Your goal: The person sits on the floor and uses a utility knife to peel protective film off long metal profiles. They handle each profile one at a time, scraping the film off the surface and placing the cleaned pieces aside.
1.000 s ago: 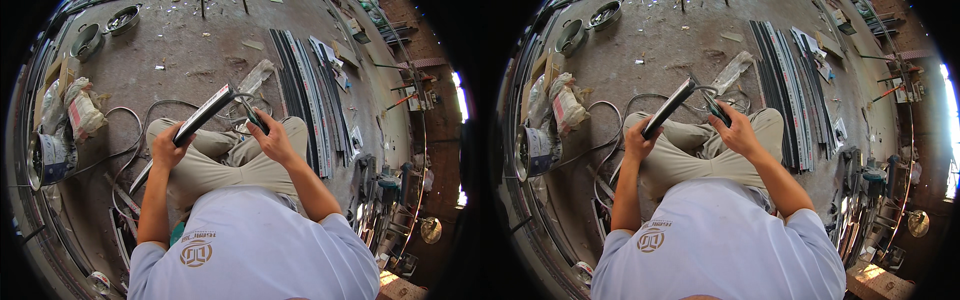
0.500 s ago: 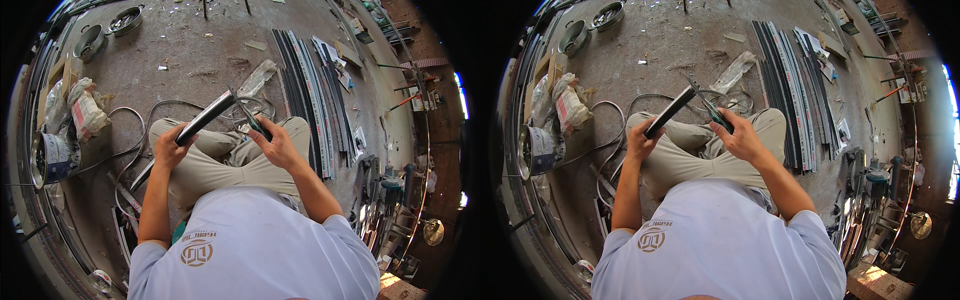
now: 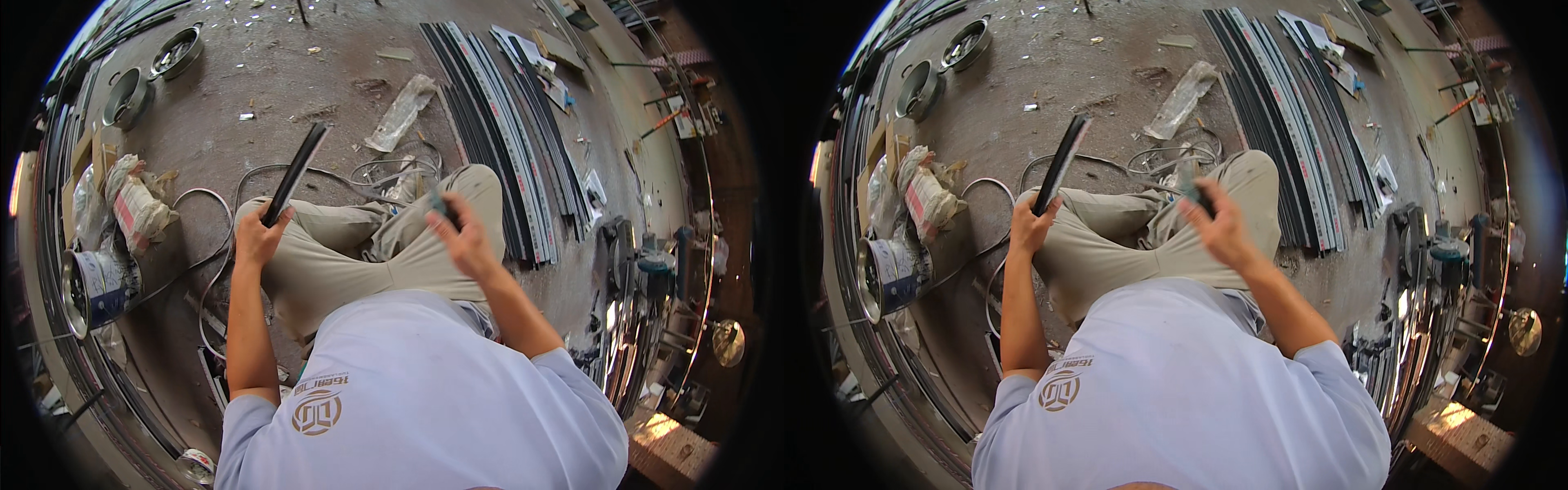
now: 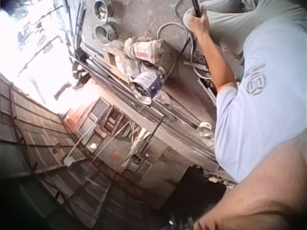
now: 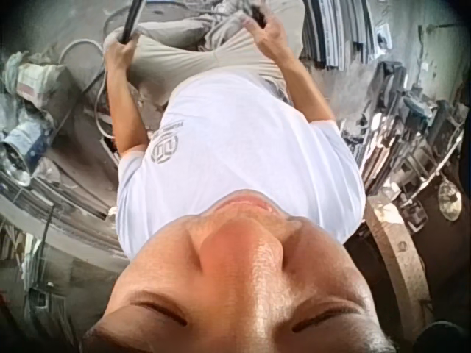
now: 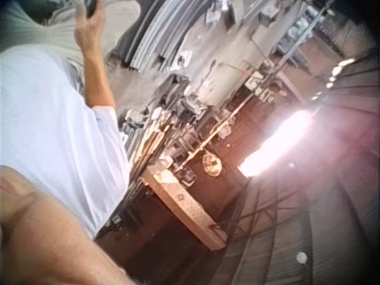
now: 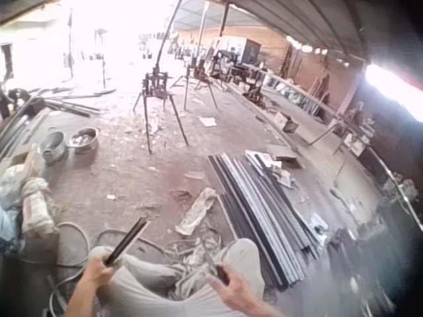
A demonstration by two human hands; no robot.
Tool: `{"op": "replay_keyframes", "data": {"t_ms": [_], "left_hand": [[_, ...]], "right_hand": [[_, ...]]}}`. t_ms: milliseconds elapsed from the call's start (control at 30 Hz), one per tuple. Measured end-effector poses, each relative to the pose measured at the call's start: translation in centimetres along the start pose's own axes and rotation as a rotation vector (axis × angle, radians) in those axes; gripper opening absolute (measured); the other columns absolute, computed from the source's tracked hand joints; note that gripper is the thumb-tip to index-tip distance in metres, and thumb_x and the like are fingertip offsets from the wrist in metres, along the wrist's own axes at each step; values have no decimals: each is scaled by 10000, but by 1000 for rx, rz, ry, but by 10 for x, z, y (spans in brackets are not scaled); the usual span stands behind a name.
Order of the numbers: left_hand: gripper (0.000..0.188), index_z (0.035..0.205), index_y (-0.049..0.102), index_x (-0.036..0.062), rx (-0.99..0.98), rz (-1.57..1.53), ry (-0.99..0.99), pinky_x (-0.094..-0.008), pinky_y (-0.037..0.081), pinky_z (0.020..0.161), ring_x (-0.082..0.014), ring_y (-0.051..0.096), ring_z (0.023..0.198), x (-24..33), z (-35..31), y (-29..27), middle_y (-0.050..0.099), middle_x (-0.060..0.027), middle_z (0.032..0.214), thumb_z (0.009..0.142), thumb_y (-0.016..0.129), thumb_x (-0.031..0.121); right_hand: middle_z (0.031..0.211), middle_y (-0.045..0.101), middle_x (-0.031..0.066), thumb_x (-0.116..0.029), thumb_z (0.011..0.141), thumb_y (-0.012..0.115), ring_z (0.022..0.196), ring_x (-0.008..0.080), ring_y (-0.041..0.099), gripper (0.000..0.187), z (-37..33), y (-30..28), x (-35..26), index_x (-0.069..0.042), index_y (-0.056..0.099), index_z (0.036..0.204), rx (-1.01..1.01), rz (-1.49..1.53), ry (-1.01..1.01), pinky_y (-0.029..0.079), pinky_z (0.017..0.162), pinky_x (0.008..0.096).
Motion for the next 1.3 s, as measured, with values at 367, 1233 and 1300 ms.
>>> {"op": "replay_keyframes", "data": {"t_ms": [367,1233,1300], "left_hand": [[587,1241,759,68,6,106,23,-369,509,705,-244,655,704,16,-5,16,703,-124,778,914,786,554],[385,1108,823,162,-41,285,270,-439,556,794,-309,687,887,27,-54,9,662,-83,901,776,905,341],[374,1082,826,185,-61,247,329,-434,551,792,-305,690,900,18,-49,12,667,-70,906,761,902,362]], "right_hand": [[848,677,150,-298,950,709,786,300,656,340,-105,-184,354,13,595,1028,658,-286,558,514,750,432],[1117,711,205,-37,817,679,1128,408,658,364,134,84,204,-164,761,1147,-764,-1126,-310,551,974,478],[1131,732,202,-159,796,742,1097,383,688,311,135,84,264,-118,745,1104,-799,-960,-136,571,954,474]]}}
Point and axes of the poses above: each hand's wrist, its own z-axis towards the middle knuckle, its own y-axis out of the palm, x = y × z, the point moved 3 cm from there along z, towards the middle knuckle
